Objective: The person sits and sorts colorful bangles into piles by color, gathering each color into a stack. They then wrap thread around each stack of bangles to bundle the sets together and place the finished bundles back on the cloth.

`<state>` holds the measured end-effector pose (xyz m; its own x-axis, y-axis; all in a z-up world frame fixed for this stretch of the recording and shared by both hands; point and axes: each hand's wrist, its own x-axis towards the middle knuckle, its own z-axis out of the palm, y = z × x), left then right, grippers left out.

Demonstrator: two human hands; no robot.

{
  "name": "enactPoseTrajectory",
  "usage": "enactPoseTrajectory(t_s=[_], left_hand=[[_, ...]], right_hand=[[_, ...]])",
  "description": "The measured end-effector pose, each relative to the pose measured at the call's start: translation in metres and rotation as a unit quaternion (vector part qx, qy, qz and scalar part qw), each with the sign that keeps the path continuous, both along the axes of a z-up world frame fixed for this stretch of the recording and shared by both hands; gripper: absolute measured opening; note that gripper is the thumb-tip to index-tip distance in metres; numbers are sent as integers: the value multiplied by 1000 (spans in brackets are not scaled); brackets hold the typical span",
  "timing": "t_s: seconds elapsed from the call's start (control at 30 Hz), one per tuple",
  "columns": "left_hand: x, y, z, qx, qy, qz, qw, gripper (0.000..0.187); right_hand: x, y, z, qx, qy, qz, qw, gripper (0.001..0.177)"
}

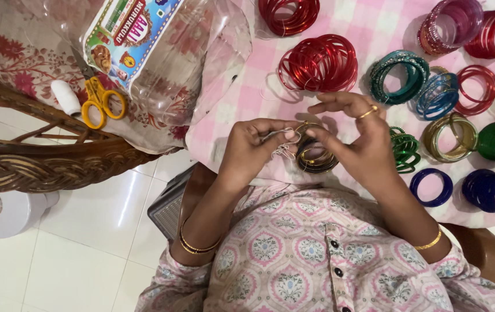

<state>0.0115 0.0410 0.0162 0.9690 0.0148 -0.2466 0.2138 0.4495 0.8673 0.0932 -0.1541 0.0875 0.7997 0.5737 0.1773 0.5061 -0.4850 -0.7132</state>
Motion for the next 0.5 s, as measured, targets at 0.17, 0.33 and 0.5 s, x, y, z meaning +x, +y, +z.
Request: enactPoseTrajectory(t_s=[0.17, 0.33, 0.5], left_hand=[[0, -1, 7, 2, -7, 11, 1000, 25], [2, -2, 10, 32, -13, 14, 999, 26], [8, -6, 11, 28, 35, 19, 999, 30]], right_hand=[[-3, 4, -6, 116, 140, 11, 983, 41], [-14, 13, -11, 143, 271, -79, 949, 41], [-11, 12, -14, 72, 16, -22, 997, 33]])
